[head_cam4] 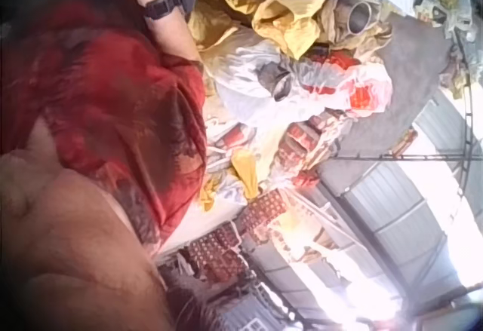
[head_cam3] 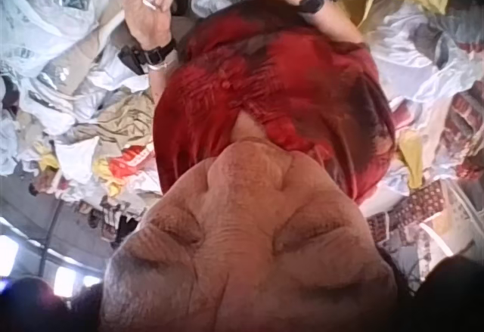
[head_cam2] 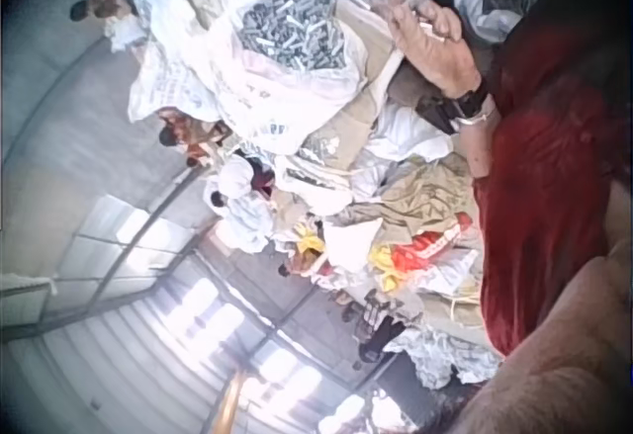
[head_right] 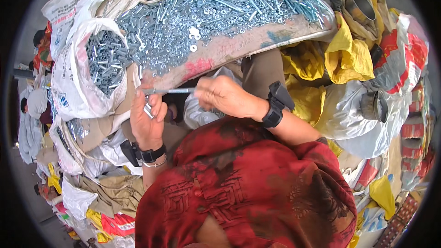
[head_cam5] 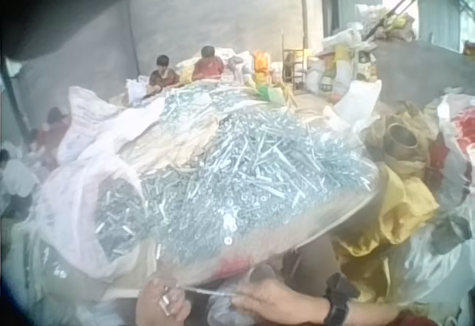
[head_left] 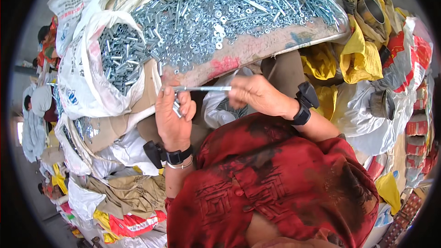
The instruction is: The recorder threads washers onto long metal bolts in an industrial setting.
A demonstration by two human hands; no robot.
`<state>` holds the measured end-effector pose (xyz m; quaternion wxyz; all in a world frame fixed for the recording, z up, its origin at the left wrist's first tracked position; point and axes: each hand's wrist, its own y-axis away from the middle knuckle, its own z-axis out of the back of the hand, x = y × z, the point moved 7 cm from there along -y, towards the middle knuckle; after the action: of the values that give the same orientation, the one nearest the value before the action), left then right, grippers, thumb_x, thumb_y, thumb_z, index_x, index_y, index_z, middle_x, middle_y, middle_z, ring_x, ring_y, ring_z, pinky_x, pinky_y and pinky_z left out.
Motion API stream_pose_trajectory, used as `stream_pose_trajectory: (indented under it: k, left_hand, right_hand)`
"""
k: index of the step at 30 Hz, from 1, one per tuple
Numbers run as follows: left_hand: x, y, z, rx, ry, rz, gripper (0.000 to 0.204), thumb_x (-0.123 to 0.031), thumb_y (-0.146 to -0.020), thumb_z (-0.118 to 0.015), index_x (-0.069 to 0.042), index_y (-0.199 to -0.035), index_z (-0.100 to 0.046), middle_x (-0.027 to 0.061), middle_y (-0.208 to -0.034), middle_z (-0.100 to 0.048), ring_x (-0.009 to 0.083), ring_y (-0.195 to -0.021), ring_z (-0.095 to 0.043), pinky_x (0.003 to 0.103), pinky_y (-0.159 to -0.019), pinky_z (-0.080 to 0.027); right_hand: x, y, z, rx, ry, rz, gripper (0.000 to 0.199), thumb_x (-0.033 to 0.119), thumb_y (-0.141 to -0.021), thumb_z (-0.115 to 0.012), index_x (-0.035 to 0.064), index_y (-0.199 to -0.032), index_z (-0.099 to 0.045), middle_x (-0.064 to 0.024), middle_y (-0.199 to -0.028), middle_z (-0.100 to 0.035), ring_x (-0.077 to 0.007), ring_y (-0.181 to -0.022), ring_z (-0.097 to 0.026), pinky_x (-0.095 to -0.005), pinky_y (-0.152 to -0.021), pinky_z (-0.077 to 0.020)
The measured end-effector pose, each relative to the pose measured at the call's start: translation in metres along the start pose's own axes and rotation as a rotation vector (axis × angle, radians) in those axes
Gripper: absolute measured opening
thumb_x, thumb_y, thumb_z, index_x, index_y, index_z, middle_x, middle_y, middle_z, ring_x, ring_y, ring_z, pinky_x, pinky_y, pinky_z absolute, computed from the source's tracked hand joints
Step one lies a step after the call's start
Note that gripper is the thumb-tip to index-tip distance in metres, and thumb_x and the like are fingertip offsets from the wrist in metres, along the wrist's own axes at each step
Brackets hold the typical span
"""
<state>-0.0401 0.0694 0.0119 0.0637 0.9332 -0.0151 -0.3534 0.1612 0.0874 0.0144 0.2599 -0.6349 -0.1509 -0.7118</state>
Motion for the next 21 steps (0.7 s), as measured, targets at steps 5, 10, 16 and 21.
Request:
stream_pose_trajectory:
  k: [5, 10, 16, 21]
  left_hand:
    - [0.055, 0.005, -0.013, 0.021, -0.187, 0.369, 0.021, -0.023, -0.100, -0.060, -0.003, -0.095, -0.059, 0.0023, -0.066, -0.052, 0.0063, -0.046, -0.039, 0.022, -0.039, -0.031]
    - [0.060, 0.006, -0.011, 0.133, -0.261, 0.357, 0.023, -0.028, -0.101, -0.056, -0.006, -0.095, -0.054, 0.0076, -0.064, -0.055, 0.0081, -0.043, -0.040, 0.021, -0.038, -0.029]
    - [0.051, -0.002, -0.017, 0.117, -0.362, 0.254, 0.019, -0.025, -0.101, -0.056, -0.006, -0.099, -0.052, 0.0114, -0.065, -0.058, 0.0069, -0.042, -0.039, 0.020, -0.037, -0.028]
    - [0.051, -0.001, -0.007, 0.087, -0.314, 0.267, 0.016, -0.023, -0.100, -0.056, -0.007, -0.100, -0.053, 0.0097, -0.066, -0.057, 0.0055, -0.043, -0.037, 0.019, -0.037, -0.027]
  right_hand:
    - [-0.007, -0.022, -0.017, 0.113, 0.071, -0.040, 0.035, 0.033, -0.089, -0.073, 0.0029, -0.077, -0.060, -0.0056, -0.062, -0.056, -0.0097, -0.061, -0.056, -0.0340, -0.055, -0.0416]
    - [-0.007, -0.033, 0.005, 0.184, 0.119, 0.006, 0.031, 0.034, -0.085, -0.076, 0.0043, -0.083, -0.065, -0.0097, -0.074, -0.064, -0.0186, -0.067, -0.061, -0.0379, -0.061, -0.0465]
    - [-0.022, -0.071, 0.085, -0.145, 1.253, -0.100, 0.031, 0.006, -0.091, -0.050, 0.0132, -0.120, -0.062, -0.0192, -0.101, -0.067, -0.0412, -0.085, -0.065, -0.0471, -0.071, -0.0524]
    - [-0.015, -0.071, 0.100, -0.240, 1.177, -0.031, 0.037, 0.002, -0.088, -0.048, 0.0134, -0.121, -0.062, -0.0188, -0.098, -0.066, -0.0402, -0.082, -0.065, -0.0473, -0.070, -0.0528]
